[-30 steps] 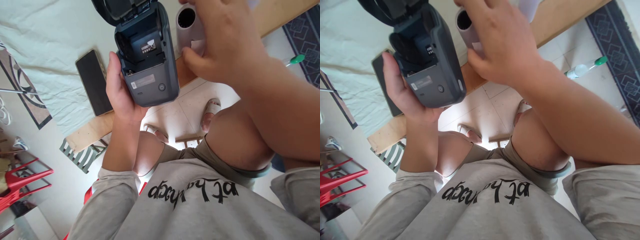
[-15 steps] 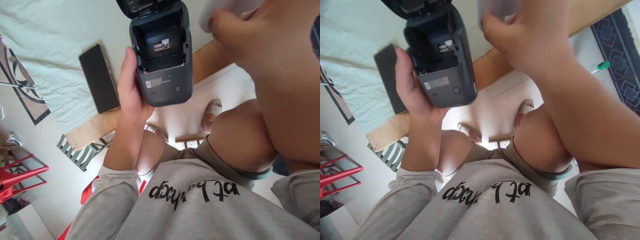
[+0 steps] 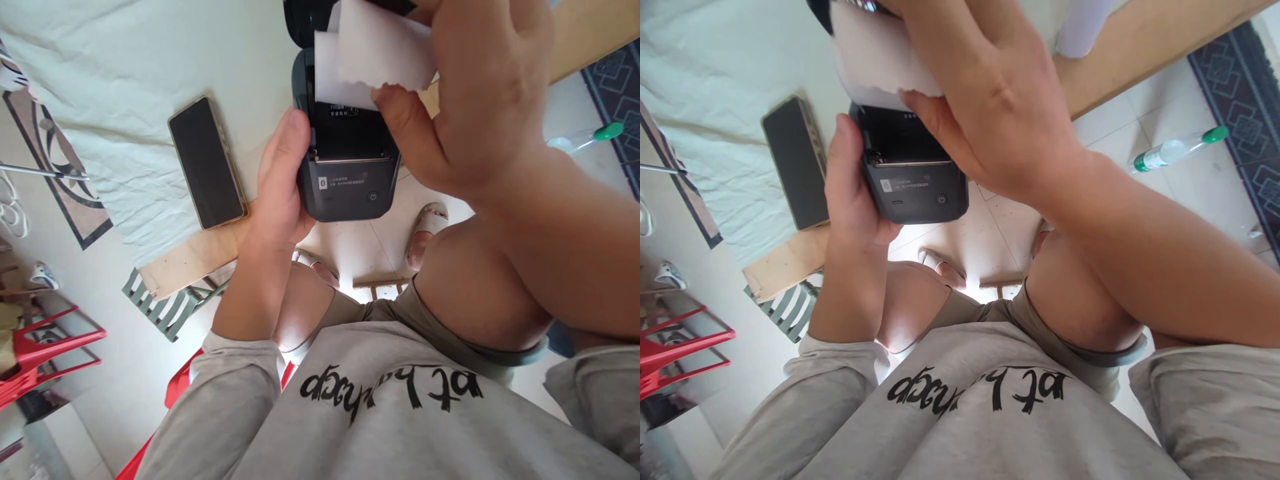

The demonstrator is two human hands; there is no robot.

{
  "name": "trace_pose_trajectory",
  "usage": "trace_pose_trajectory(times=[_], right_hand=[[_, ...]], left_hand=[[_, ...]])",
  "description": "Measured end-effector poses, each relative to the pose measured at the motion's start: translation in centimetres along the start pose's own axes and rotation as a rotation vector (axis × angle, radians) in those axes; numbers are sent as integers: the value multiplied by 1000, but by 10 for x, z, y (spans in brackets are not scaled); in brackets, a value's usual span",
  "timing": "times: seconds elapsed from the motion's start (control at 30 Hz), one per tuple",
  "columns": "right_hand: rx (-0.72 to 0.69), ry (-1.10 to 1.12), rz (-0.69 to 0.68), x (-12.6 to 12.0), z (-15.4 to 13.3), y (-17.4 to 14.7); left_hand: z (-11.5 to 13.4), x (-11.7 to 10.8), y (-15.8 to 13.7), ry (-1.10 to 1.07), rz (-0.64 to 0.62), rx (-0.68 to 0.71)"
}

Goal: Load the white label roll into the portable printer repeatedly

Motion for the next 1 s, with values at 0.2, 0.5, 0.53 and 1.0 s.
trace_pose_trajectory(times=[0.2,0.5,0.53,1.0], right_hand=[[-334,-312,127,-6,-5,-5],[-531,-203,144,-3,2,-6],[-553,-183,153,-4,0,-7],[-464,64,70,-10,-2,-20]], left_hand=[[0,2,1,-25,-61,13],[0,2,0,-21,-5,9],[2,3,-2,-23,-11,10],[5,0,-1,-162,-130,169]])
Point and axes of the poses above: each hand's wrist, its own y-axis towards the middle knuckle, its own x-axis out of the palm, z = x × y, the point moved 7 cm from there along y, towards the middle knuckle, and after that the axes turned 11 degrees about z, right-handed, at the moved point
